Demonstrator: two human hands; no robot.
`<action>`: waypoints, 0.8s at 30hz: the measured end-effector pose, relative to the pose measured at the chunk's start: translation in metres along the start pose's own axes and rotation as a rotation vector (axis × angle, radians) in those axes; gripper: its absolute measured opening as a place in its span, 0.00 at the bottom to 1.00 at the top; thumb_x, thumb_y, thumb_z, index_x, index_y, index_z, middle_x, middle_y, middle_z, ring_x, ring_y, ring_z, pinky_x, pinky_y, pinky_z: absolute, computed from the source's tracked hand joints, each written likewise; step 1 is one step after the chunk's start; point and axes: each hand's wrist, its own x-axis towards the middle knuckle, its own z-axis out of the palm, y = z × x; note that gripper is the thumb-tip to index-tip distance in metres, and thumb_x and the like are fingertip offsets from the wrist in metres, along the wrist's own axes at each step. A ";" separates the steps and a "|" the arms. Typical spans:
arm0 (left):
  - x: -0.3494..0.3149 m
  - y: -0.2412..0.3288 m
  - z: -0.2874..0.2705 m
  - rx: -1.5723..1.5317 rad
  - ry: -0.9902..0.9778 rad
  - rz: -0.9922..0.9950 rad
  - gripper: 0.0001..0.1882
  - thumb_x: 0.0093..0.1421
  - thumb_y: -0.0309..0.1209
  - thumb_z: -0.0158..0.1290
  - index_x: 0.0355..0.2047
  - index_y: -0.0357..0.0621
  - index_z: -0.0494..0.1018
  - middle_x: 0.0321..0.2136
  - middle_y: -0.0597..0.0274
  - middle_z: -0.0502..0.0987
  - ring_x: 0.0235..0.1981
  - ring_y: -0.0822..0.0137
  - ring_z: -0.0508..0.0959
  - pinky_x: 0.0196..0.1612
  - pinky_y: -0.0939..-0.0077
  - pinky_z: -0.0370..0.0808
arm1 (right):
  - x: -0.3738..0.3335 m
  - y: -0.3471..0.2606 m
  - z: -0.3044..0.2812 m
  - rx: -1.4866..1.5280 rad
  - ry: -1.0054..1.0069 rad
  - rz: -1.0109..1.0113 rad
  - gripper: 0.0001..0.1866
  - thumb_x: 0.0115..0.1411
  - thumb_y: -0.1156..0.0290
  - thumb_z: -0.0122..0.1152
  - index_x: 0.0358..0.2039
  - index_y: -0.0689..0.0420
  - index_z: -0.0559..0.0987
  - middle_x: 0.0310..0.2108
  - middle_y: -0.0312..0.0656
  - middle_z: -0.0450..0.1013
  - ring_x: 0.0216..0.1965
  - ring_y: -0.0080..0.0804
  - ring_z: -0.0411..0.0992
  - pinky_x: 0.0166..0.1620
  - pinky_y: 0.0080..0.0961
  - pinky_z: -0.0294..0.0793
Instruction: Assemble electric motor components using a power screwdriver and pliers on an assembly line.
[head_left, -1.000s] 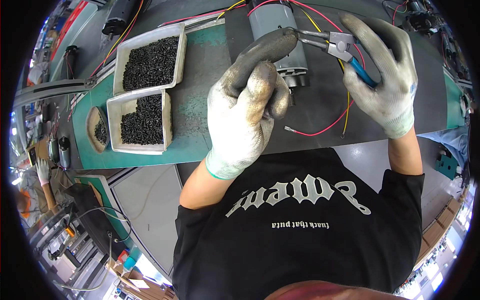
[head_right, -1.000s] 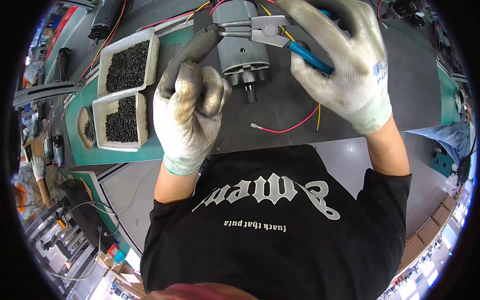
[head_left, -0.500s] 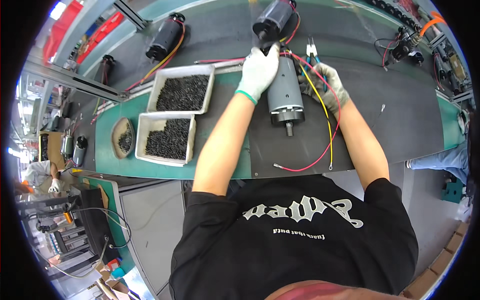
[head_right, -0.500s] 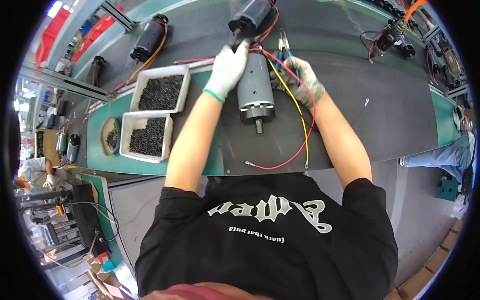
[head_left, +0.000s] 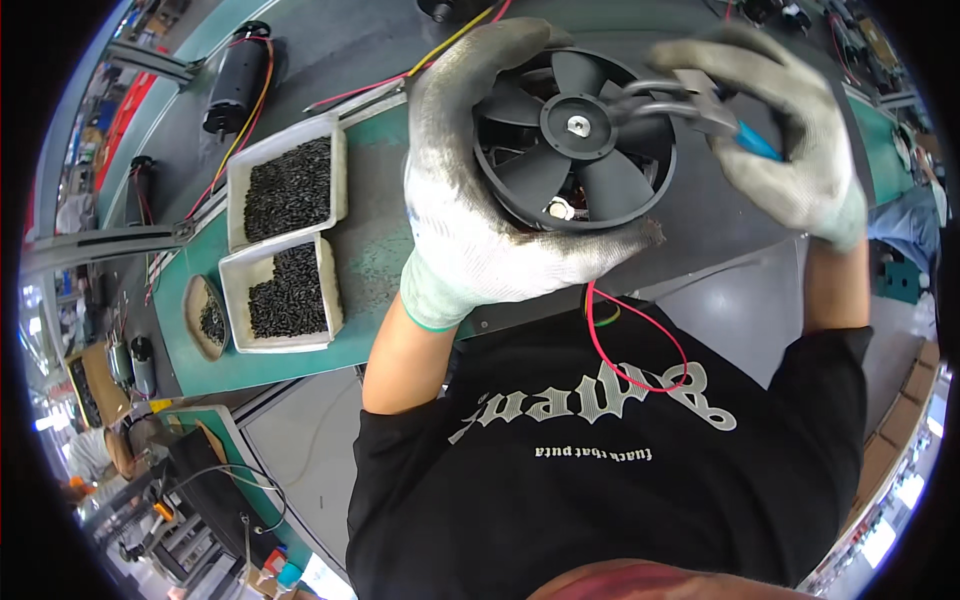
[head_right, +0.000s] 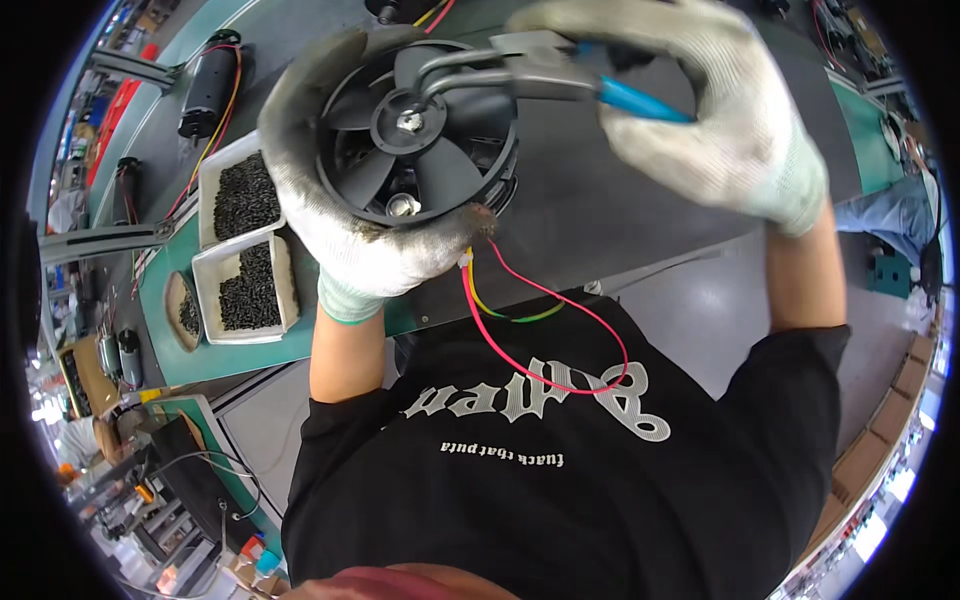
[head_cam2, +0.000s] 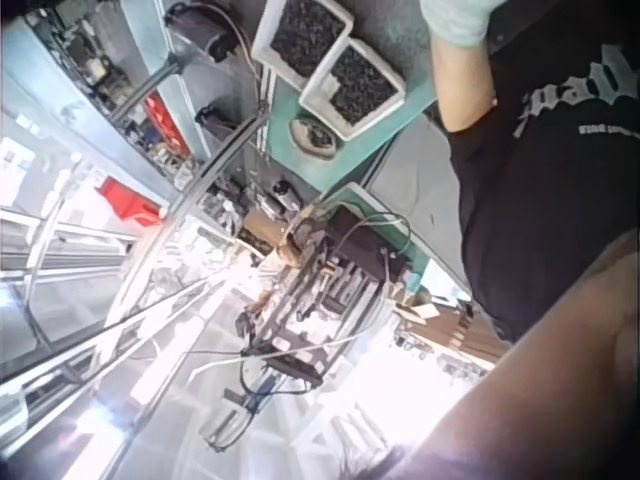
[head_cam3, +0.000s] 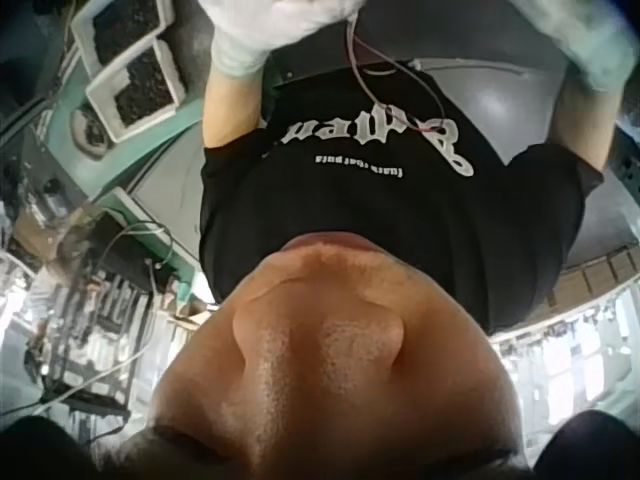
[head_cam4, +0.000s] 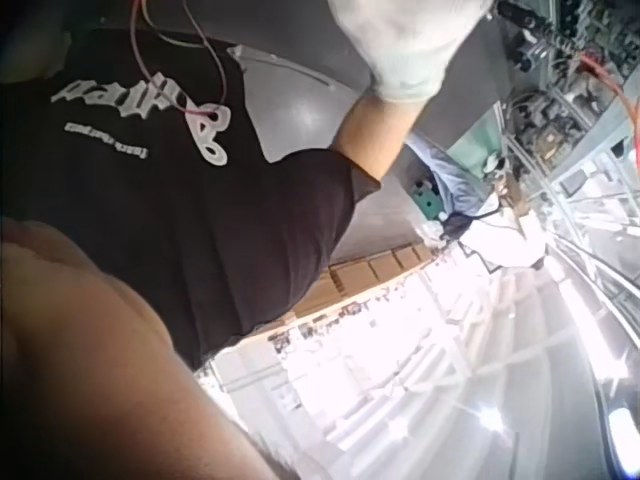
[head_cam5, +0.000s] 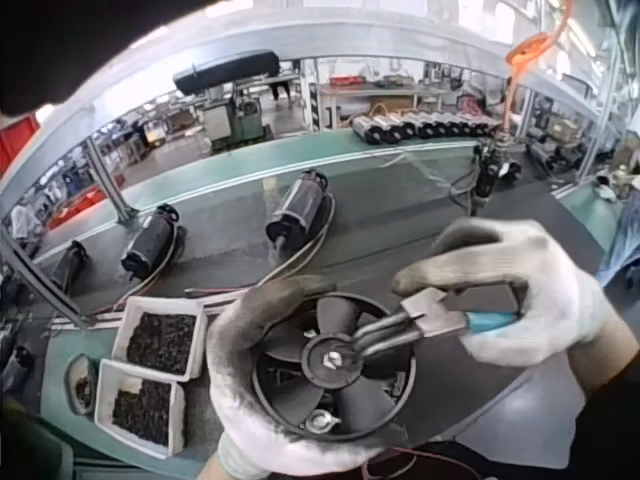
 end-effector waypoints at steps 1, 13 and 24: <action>0.003 -0.004 0.004 -0.030 -0.003 0.085 0.53 0.32 0.36 0.73 0.57 0.35 0.58 0.49 0.42 0.71 0.49 0.55 0.75 0.53 0.62 0.73 | 0.009 -0.014 -0.021 -0.157 -0.210 0.065 0.25 0.50 0.77 0.53 0.52 0.62 0.73 0.43 0.53 0.72 0.42 0.40 0.73 0.47 0.31 0.71; -0.001 0.006 0.007 -0.005 -0.040 0.199 0.43 0.29 0.35 0.76 0.45 0.34 0.67 0.47 0.32 0.72 0.47 0.49 0.77 0.50 0.58 0.75 | 0.026 -0.031 -0.028 -0.379 -0.153 -0.137 0.18 0.46 0.78 0.58 0.41 0.63 0.79 0.36 0.52 0.73 0.32 0.39 0.74 0.35 0.29 0.75; 0.007 -0.002 0.008 -0.204 -0.043 0.181 0.47 0.26 0.39 0.78 0.46 0.36 0.67 0.48 0.24 0.69 0.50 0.44 0.74 0.51 0.56 0.74 | -0.094 0.153 0.069 -0.752 0.201 0.506 0.28 0.55 0.62 0.63 0.56 0.54 0.71 0.51 0.58 0.67 0.53 0.56 0.66 0.56 0.40 0.67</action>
